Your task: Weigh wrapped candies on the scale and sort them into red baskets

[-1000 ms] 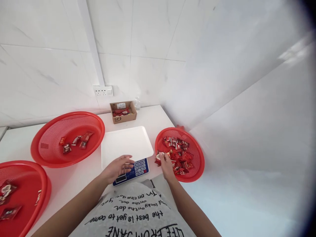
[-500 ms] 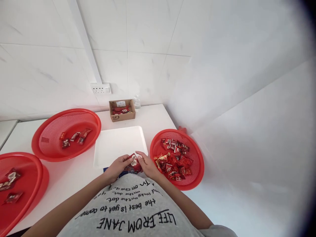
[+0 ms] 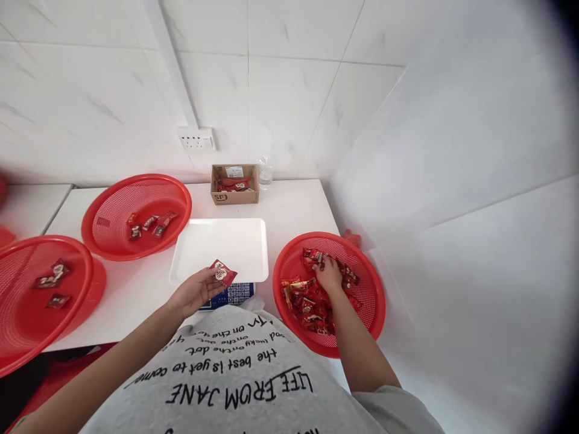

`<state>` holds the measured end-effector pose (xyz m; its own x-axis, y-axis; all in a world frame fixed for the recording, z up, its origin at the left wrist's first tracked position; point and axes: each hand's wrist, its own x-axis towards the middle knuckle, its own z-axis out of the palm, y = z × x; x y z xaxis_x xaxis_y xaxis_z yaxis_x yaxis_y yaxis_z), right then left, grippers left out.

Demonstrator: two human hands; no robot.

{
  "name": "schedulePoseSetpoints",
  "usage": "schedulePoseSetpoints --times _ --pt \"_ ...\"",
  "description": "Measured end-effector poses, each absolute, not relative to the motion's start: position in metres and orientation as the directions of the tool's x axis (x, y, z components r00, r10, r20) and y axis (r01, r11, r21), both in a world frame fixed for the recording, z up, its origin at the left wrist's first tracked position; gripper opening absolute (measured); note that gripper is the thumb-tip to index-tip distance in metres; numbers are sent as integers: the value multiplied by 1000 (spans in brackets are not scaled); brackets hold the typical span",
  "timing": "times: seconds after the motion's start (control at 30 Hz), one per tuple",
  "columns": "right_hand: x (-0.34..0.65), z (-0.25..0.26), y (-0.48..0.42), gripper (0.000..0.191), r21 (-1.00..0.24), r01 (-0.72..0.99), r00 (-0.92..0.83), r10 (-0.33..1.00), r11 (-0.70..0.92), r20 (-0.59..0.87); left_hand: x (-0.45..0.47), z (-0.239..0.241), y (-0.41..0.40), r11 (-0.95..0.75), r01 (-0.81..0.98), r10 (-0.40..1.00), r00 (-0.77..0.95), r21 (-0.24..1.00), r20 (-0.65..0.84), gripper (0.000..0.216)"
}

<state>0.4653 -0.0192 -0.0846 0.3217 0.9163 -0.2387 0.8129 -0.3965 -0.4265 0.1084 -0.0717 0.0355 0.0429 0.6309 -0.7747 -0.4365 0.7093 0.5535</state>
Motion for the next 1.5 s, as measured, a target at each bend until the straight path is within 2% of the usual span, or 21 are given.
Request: schedulePoseSetpoints --times 0.07,0.13,0.23,0.33,0.43,0.57,0.67,0.83,0.97,1.1,1.27,1.4,1.5 --pt "452 -89 -23 54 -407 845 244 927 -348 -286 112 35 -74 719 -428 621 42 548 -782 19" --pt "437 -87 -31 54 -434 871 92 943 -233 -320 116 36 -74 729 -417 614 49 542 -788 20" --pt "425 -77 -48 43 -587 806 -164 928 -71 -336 122 36 -73 728 -416 613 40 545 -789 20" --pt "435 -66 -59 32 -724 685 -288 884 -80 -369 124 34 -68 713 -422 617 -3 560 -787 16" --pt "459 -61 -59 35 -696 708 -117 951 -122 -285 124 28 -60 695 -407 631 -51 593 -774 15" --pt "493 -65 -51 45 -418 856 253 952 -304 -174 118 21 -45 632 -404 660 -167 662 -732 12" --pt "504 -72 -51 52 -268 874 350 908 -404 -228 114 19 -38 573 -433 653 -272 696 -707 19" --pt "494 -84 -55 57 -172 892 338 870 -418 -358 115 18 -44 571 -440 611 -337 693 -716 51" --pt "485 -82 -54 58 -154 899 330 866 -410 -377 122 17 -54 616 -380 614 -316 690 -723 62" --pt "478 -78 -53 59 -259 890 250 878 -374 -409 127 15 -59 659 -331 631 -243 675 -736 60" --pt "452 -79 -50 70 -374 883 79 877 -282 -474 132 18 -63 668 -320 646 -198 672 -737 54" --pt "428 -84 -46 80 -333 917 22 864 -217 -502 136 24 -63 686 -299 645 -171 663 -745 47" --pt "422 -88 -43 71 -297 937 40 902 -183 -430 134 24 -64 694 -283 655 -132 662 -744 42"
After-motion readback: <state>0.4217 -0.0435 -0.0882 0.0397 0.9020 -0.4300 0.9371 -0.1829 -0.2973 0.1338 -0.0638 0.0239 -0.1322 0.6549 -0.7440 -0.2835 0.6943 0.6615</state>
